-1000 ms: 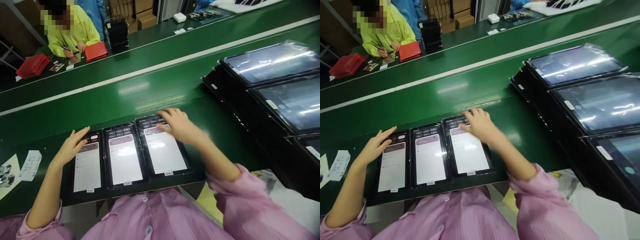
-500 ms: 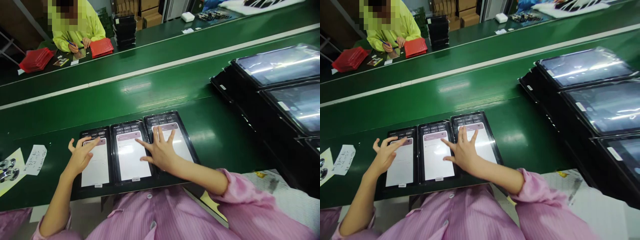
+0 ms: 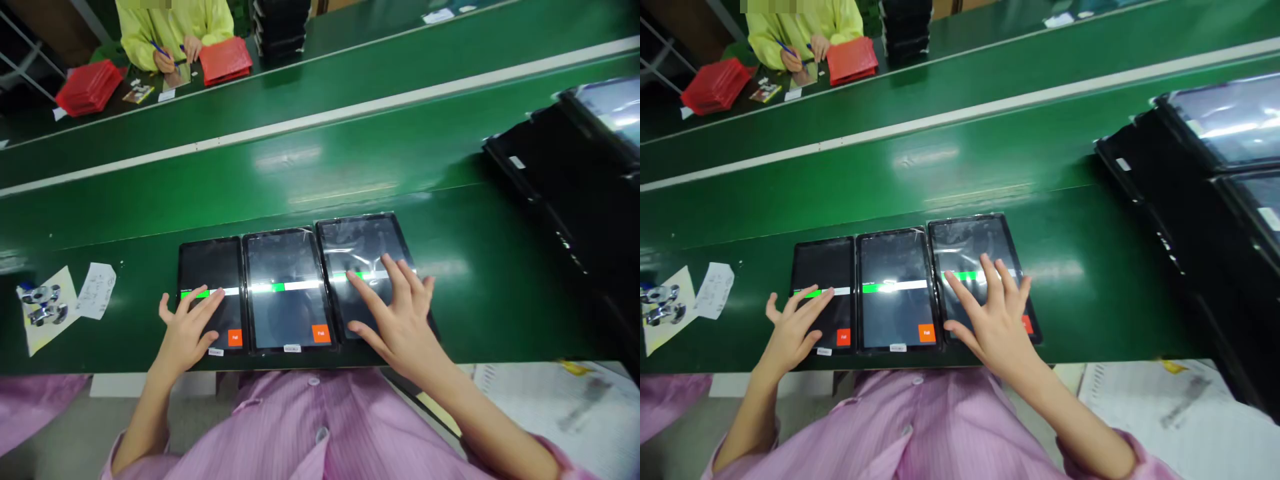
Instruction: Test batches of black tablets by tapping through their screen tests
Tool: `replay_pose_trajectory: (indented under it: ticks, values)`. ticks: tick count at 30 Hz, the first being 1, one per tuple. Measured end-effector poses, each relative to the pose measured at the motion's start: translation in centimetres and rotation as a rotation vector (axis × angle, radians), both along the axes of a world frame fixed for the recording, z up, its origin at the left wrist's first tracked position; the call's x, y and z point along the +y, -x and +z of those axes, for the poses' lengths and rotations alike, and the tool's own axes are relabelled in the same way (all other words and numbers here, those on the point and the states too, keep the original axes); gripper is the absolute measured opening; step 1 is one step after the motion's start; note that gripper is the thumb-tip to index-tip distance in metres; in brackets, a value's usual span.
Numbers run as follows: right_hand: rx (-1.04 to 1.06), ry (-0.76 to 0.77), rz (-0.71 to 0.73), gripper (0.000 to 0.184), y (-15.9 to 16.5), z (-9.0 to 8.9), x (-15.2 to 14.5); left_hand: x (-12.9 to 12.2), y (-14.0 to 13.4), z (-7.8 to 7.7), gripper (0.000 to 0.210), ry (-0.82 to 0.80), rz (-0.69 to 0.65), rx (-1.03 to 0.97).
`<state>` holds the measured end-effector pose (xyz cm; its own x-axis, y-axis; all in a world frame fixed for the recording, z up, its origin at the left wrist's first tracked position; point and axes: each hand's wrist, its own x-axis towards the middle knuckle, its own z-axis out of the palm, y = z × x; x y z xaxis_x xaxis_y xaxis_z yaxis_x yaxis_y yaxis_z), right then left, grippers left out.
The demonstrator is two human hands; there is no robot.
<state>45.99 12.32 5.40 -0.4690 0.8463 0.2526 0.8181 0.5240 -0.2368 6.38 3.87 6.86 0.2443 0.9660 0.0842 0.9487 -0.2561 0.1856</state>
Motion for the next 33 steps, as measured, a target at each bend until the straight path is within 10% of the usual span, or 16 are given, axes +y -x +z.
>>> replay_pose_trajectory:
  ticks: [7,19,27,33]
  values:
    - [-0.014,0.047,0.018,0.068,1.6,-0.8,0.1,2.4,1.7,1.0,0.059,-0.006,0.109,0.02]
    - [-0.116,0.058,0.021,0.058,3.5,0.0,0.9,15.9,1.1,1.2,0.066,0.33,0.005,0.083]
    - [-0.085,0.041,-0.348,0.047,-5.1,-1.4,1.2,16.1,1.7,1.5,0.064,0.318,0.055,0.149]
    - [0.021,0.099,-0.317,0.046,-7.3,-2.2,1.8,14.3,-0.4,1.7,0.068,0.232,0.11,0.2]
